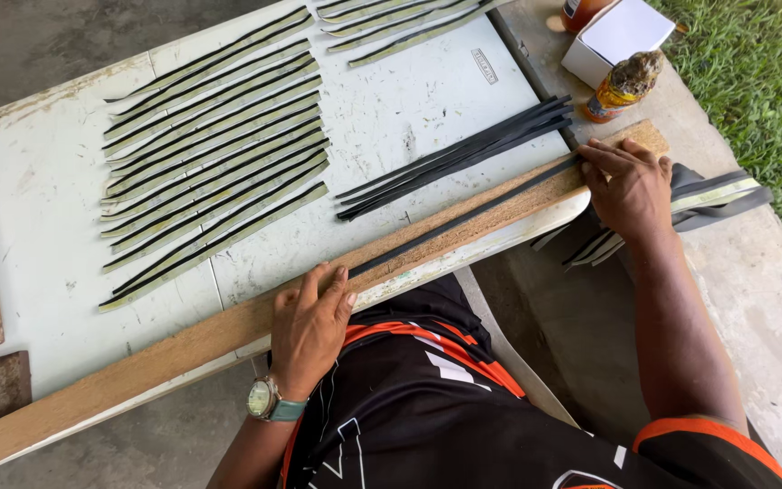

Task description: The person repeatedly picks up a long green strip and a black strip, places them together on a wooden block, and presses them together with both hands. The person then sets the combined strip aside and repeats the process with new strips from the table.

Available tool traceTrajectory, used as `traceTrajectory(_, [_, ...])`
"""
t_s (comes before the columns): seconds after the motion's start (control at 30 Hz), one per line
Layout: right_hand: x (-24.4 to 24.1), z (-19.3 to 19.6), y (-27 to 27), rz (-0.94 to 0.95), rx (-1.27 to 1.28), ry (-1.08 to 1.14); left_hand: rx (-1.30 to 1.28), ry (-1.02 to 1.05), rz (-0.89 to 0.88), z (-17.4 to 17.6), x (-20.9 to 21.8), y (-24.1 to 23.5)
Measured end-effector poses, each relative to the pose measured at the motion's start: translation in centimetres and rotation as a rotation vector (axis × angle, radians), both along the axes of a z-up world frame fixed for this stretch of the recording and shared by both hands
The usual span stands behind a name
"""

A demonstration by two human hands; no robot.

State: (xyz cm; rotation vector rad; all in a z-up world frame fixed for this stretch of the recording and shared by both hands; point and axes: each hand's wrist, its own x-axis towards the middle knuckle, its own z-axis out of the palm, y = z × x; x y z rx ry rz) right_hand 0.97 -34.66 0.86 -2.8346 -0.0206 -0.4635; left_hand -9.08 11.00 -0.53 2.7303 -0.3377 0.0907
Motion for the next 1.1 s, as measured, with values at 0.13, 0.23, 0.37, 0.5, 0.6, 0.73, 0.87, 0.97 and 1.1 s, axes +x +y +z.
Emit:
traceTrajectory(0.13, [1.1,0.6,-0.5,0.094,-0.017,0.006,-0.142,-0.145,0.028,-0.6,1.1,-0.5])
traceTrajectory(0.23, [1.8,0.9,-0.8,0.121,-0.018,0.042,-0.287,-0.171,0.027,-1.2,2.1,-1.2])
traceTrajectory(0.37, [2.1,1.5,-1.2,0.205,0.009,0.03,-0.329,-0.229,-0.07,-2.5,2.1,-0.8])
traceTrajectory(0.5, [2.3,2.6,-0.7,0.26,-0.005,0.072,-0.361,-0.002,0.047,-3.0,2.6,0.8])
traceTrajectory(0.6, [3.1,3.2,0.1,0.219,-0.152,0.016,-0.384,-0.1,0.085,-2.3,4.3,1.5])
traceTrajectory(0.73, [6.9,4.7,2.1,0.136,-0.331,-0.033,-0.282,-0.277,-0.039,-0.6,9.2,0.0])
traceTrajectory(0.87, [11.5,5.1,7.3,0.19,-0.304,0.036,-0.193,0.367,0.136,0.7,10.8,-1.6])
traceTrajectory(0.97, [15.6,2.7,13.6,0.274,-0.289,0.188,-0.295,0.264,0.069,1.0,9.1,-1.1])
traceTrajectory(1.1, [21.4,-0.3,19.7,0.327,-0.201,0.21,-0.379,0.093,0.065,1.5,7.2,0.4])
